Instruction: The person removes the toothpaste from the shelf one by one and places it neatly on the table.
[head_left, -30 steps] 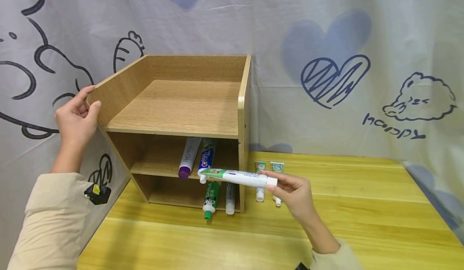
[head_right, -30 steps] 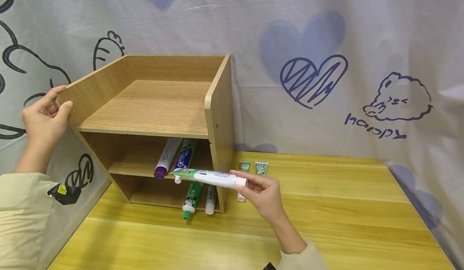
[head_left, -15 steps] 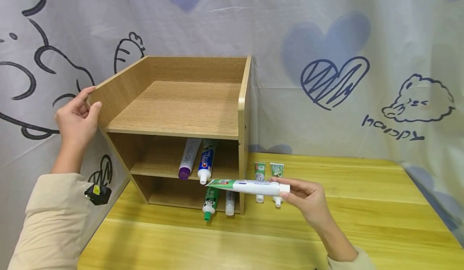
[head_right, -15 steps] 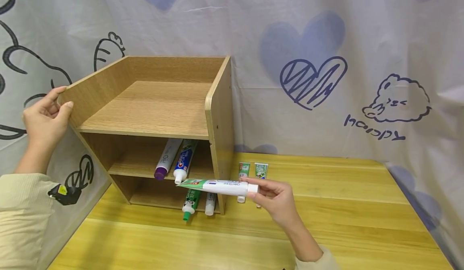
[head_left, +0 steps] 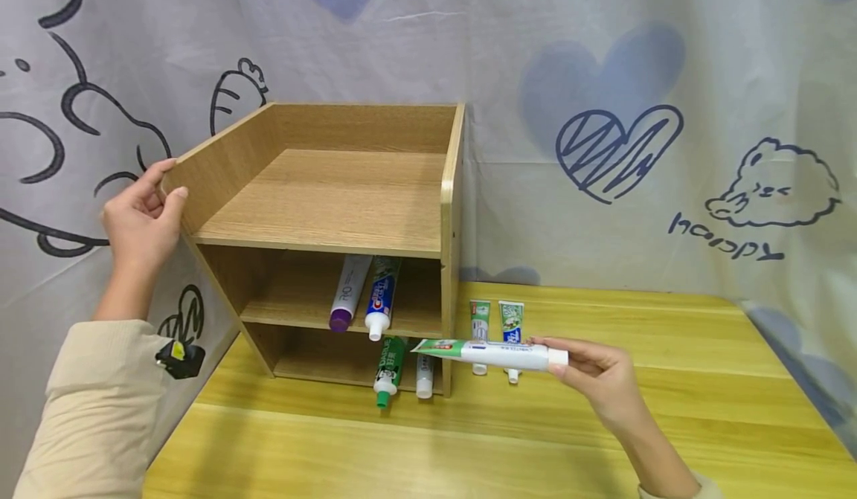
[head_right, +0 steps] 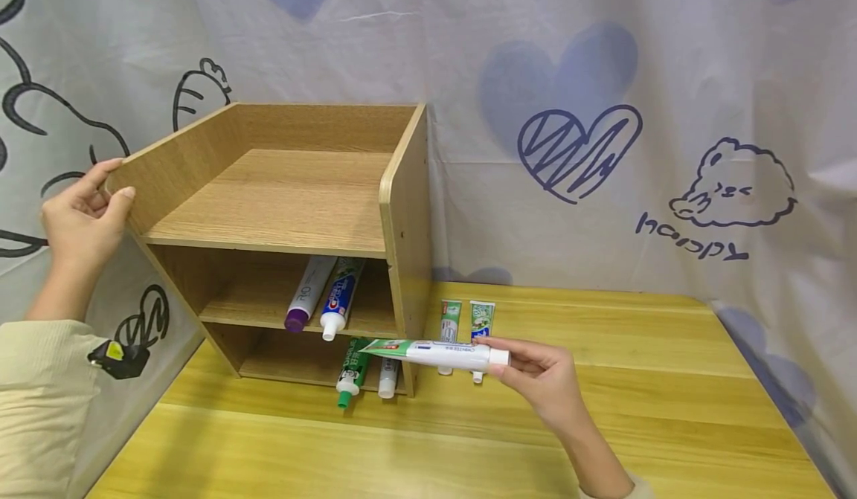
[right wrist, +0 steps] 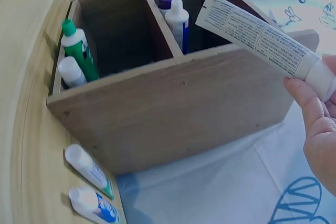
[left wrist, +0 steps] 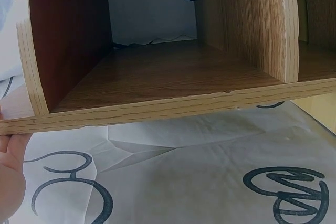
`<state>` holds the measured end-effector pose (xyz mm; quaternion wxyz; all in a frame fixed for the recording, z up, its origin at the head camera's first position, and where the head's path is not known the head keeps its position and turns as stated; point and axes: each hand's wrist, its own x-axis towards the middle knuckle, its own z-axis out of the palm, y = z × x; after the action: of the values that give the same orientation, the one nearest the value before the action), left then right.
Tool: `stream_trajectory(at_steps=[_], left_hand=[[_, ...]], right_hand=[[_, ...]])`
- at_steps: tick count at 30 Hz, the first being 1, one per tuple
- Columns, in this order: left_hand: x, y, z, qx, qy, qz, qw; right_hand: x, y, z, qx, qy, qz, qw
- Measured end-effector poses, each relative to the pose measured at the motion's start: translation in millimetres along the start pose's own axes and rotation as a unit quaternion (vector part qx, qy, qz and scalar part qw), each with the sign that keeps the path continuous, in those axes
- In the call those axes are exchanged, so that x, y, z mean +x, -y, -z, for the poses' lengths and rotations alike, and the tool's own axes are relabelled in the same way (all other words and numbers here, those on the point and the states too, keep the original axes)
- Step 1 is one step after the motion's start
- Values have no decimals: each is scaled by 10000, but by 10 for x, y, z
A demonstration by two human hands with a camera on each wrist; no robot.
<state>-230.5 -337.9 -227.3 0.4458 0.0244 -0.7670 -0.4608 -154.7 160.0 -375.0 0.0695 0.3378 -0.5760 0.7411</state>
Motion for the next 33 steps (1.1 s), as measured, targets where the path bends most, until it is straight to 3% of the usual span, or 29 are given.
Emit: stream_trajectory(at_steps=[10,20,23,28,33], left_hand=[[11,17,-1,239,-2,-61,9997],[5,18,2,191,-6,-63,9998],[5,27,9,176,-9,-30,9998],[7,27,12,306,-30,-159,9994],[7,19,9,355,-55,-230,9991]], right_hand=[[-66,128,174,-345,-144,-309,9988],[-142,108,302,-525,-402,120,9977],[-164,90,311,-1008,-738,159,9920],[-179,58,280,-1921,-1255,121,9732],[-178,6,239,-2044,-1722,388,9628]])
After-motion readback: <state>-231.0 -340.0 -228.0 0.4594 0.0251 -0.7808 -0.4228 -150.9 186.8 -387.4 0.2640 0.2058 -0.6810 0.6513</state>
